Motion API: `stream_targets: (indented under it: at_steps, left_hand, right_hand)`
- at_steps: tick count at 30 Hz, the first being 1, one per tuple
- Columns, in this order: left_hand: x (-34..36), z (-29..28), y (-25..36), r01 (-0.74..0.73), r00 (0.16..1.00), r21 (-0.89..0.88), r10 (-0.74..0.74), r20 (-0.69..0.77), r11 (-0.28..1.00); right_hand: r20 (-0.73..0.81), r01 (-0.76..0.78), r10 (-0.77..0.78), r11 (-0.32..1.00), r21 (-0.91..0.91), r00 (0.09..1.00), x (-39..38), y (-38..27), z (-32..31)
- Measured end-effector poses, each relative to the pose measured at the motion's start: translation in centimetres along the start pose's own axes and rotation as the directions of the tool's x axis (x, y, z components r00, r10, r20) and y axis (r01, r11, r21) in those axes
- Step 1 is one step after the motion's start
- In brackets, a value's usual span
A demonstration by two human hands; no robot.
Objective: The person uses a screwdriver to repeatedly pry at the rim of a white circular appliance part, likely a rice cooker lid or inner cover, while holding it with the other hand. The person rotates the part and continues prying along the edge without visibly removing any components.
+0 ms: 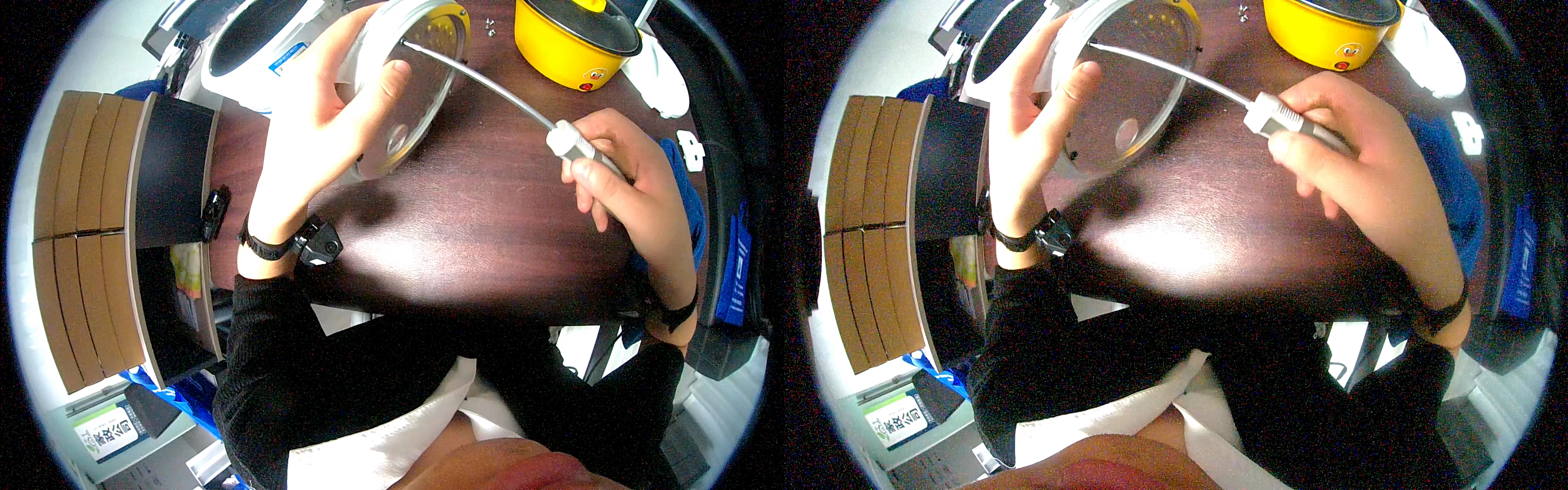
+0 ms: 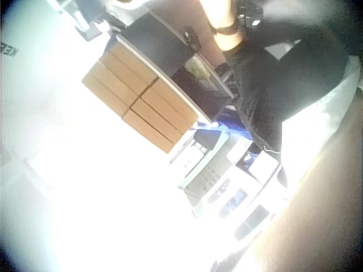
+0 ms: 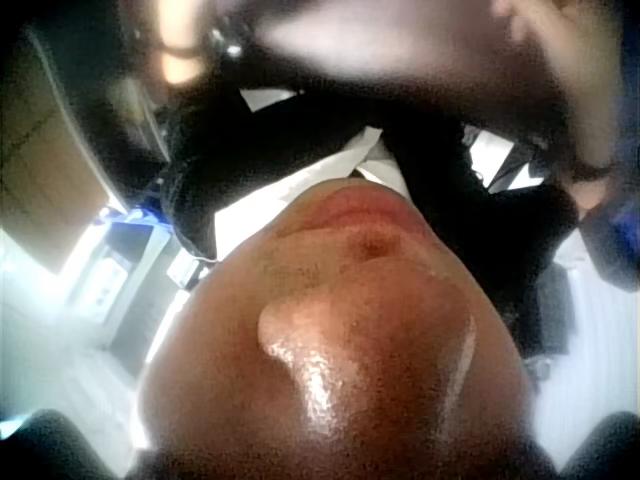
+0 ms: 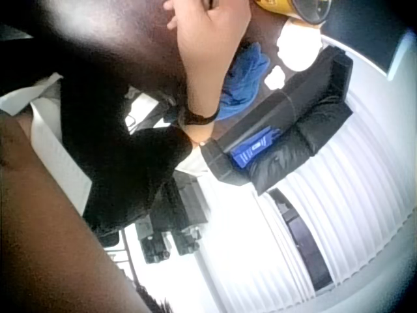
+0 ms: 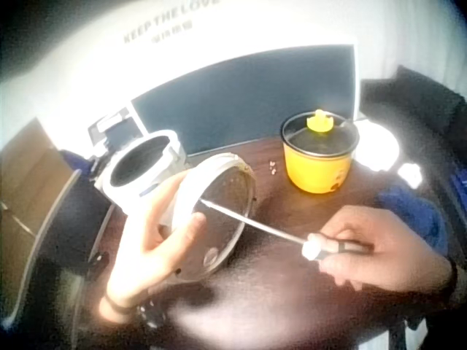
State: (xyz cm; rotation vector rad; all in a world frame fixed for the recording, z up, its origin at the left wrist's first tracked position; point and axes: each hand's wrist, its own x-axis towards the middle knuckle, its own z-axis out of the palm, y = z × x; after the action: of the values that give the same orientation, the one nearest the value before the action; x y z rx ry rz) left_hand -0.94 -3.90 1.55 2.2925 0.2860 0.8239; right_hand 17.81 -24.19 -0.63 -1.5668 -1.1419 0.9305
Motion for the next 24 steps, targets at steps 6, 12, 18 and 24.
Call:
stream_targets:
  at_steps: [6, 12, 18, 24]
  left_hand:
    - [0.2, 0.1, -2.3, -0.260, 0.964, 0.029, 0.261, -0.055, 0.965]
    - [0.6, 0.0, -0.7, -0.326, 0.945, 0.158, 0.326, 0.027, 0.932]
    - [0.1, 0.4, -2.3, -0.400, 0.908, 0.265, 0.418, -0.013, 0.877]
    - [0.0, 1.1, -2.5, -0.414, 0.903, 0.174, 0.427, -0.050, 0.894]
  right_hand:
    - [-0.199, 0.213, -0.313, 0.890, -0.402, 0.929, -0.9, -0.5, 1.2]
    - [-0.189, 0.147, -0.234, 0.911, -0.385, 0.954, -1.5, -1.2, 1.2]
    - [-0.176, 0.230, -0.335, 0.867, -0.442, 0.926, -1.4, -0.7, 1.3]
    - [-0.170, 0.157, -0.241, 0.903, -0.399, 0.955, -1.0, -1.3, 0.9]
